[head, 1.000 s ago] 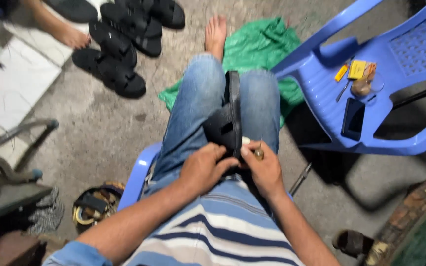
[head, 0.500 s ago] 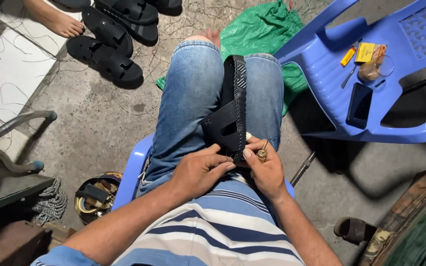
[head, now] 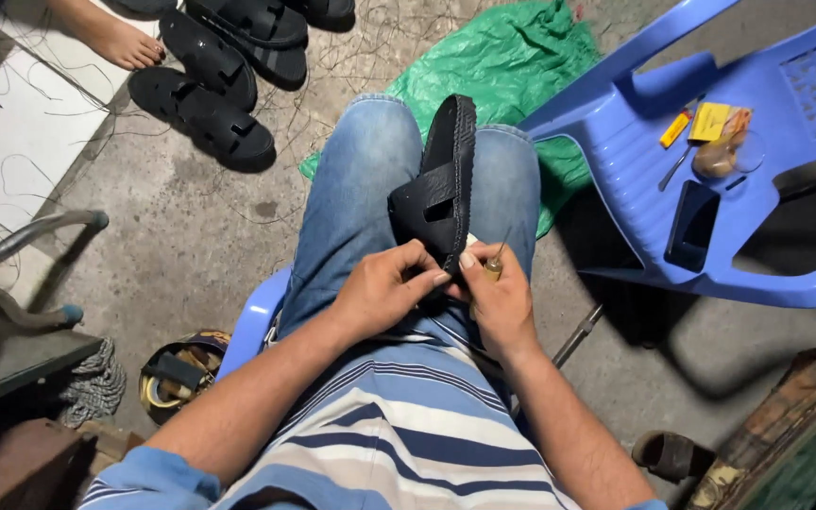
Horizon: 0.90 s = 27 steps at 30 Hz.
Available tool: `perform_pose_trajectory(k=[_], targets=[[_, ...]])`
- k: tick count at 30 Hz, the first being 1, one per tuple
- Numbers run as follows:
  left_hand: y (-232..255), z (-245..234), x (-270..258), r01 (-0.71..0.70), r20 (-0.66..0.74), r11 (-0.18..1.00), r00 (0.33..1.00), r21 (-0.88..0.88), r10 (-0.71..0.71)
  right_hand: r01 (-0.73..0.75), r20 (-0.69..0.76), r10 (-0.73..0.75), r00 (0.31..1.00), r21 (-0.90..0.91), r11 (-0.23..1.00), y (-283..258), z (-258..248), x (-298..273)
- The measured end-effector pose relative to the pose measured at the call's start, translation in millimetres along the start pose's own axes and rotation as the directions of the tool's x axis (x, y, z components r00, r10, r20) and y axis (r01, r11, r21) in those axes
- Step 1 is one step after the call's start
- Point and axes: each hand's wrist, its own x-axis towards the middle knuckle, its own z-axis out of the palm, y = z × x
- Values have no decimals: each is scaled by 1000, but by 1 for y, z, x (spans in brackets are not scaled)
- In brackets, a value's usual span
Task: A person is manually stitching the strap of a black sandal using a needle and thread while sitting on a chair.
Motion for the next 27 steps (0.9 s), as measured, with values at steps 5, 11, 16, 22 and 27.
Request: perform_pose_trajectory(k=[5, 11, 16, 22, 27], targets=[[6, -3, 1, 109, 35, 992, 994, -59, -107, -31, 20, 32, 999, -38, 999, -22, 2, -1], [5, -22, -23, -93, -40, 973, 994, 210, 104, 12, 297, 106, 949, -370, 929, -60, -28, -12], [15, -17, -29, -240, -70, 893, 955, 381, 287, 126, 505, 155, 849, -478, 869, -85, -18, -36], [29, -77, -27, -424, 26, 894, 902, -144, 432, 331, 616, 56, 786, -496, 803, -113, -20, -40], [-20, -237, -53, 557, -603, 792, 729, 248, -324, 113, 12, -161, 987, -765, 634, -122, -69, -21]])
